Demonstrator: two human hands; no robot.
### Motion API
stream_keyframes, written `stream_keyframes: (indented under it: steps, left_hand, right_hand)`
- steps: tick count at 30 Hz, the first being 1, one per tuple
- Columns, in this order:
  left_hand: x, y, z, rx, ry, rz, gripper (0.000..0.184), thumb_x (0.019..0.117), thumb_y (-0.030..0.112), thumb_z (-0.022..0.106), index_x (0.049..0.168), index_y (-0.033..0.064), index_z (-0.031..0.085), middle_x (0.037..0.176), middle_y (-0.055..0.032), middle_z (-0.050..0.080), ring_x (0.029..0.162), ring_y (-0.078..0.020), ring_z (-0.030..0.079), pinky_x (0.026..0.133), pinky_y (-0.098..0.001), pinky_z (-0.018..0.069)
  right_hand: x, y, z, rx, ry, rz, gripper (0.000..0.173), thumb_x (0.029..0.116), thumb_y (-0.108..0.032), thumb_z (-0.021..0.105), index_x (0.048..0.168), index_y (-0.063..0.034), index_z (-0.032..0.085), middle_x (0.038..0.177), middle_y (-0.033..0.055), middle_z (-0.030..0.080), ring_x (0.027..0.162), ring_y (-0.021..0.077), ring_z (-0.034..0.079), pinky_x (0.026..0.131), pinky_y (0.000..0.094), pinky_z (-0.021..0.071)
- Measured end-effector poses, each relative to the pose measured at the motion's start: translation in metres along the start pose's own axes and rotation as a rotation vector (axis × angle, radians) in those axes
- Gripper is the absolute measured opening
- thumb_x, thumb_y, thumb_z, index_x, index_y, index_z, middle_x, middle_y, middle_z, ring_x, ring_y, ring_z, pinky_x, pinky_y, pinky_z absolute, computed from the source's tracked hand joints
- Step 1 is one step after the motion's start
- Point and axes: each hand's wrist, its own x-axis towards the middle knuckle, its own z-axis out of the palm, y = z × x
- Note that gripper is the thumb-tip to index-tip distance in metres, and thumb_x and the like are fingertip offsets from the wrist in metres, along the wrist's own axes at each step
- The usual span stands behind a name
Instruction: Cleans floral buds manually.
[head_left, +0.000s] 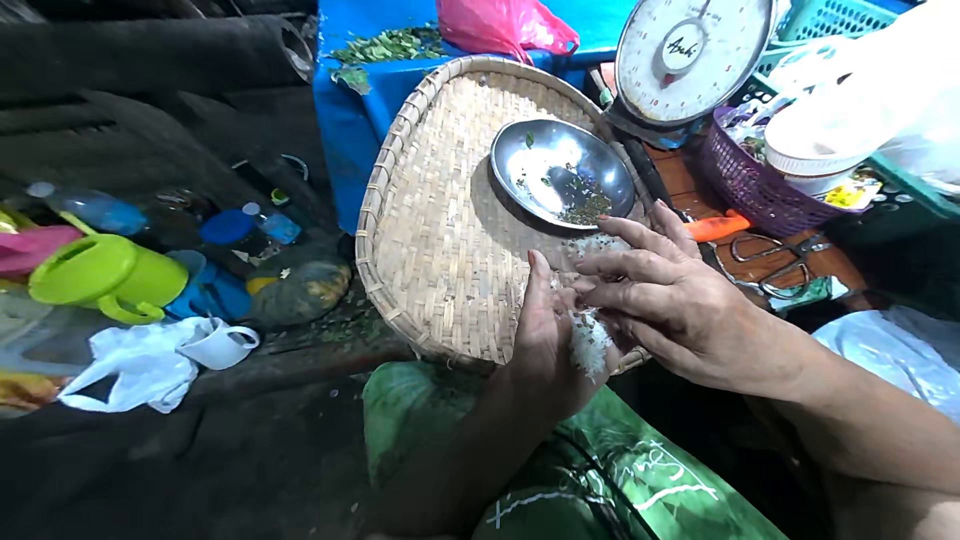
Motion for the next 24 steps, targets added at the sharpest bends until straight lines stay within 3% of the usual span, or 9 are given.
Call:
stream_keyframes:
  steps: [3,5,10,14,18,24]
  left_hand:
    - [-0.001,0.0,0.003,-0.012,0.055,-0.01,0.074,0.0932,0.077,0.036,0.104,0.0116,0.069,0.098,-0.0076,0.072,0.093,-0.0155,0.071,0.081,-0.0324,0.0587]
    - [-0.001,0.0,0.002,0.013,0.044,-0.038,0.077,0.0929,0.079,0.03,0.109,0.013,0.068,0.099,-0.0071,0.071,0.093,-0.0152,0.07,0.081,-0.0321,0.0582]
    - [-0.001,0.001,0.002,-0.006,0.045,-0.048,0.077,0.0917,0.08,0.032,0.104,0.013,0.068,0.093,-0.007,0.071,0.087,-0.0138,0.071,0.074,-0.0299,0.0586]
    - [0.0,0.001,0.0,0.009,0.054,-0.049,0.077,0.0924,0.079,0.032,0.099,0.0119,0.069,0.09,-0.0063,0.071,0.083,-0.0125,0.07,0.071,-0.0281,0.058]
    - [0.001,0.0,-0.001,0.022,0.035,-0.032,0.075,0.0926,0.078,0.035,0.107,0.0124,0.068,0.097,-0.0069,0.071,0.089,-0.0146,0.07,0.078,-0.0309,0.0583]
    - [0.002,0.0,0.006,0.054,0.03,0.018,0.089,0.0972,0.074,0.011,0.131,0.0061,0.058,0.121,-0.0135,0.066,0.112,-0.0236,0.065,0.098,-0.0409,0.0531]
  right_hand:
    - [-0.001,-0.004,-0.001,-0.017,0.001,-0.057,0.026,0.0995,-0.012,0.054,0.113,-0.0085,0.076,0.123,0.0073,0.072,0.139,0.0336,0.051,0.119,0.0715,0.0192]
    - [-0.001,-0.008,0.0,-0.058,-0.037,-0.072,0.026,0.1007,-0.013,0.054,0.115,-0.0089,0.076,0.122,0.0073,0.073,0.136,0.0317,0.054,0.119,0.0689,0.0225]
    - [-0.002,-0.011,0.009,-0.165,-0.083,-0.096,0.027,0.1,-0.009,0.054,0.117,-0.0105,0.076,0.124,0.0084,0.072,0.14,0.0378,0.049,0.118,0.0745,0.0165]
    - [-0.001,-0.009,0.017,-0.204,-0.003,-0.149,0.021,0.1001,-0.006,0.056,0.109,-0.0071,0.075,0.111,0.0093,0.074,0.133,0.0358,0.056,0.12,0.0709,0.0199]
    - [0.001,-0.004,0.011,-0.131,0.036,-0.125,0.017,0.0947,-0.006,0.06,0.101,-0.0053,0.076,0.104,0.0103,0.073,0.125,0.0325,0.062,0.119,0.064,0.0291]
    - [-0.004,-0.004,-0.026,-0.124,-0.012,-0.037,0.019,0.0989,-0.014,0.059,0.101,-0.006,0.075,0.102,0.007,0.073,0.121,0.0263,0.063,0.12,0.0607,0.0291]
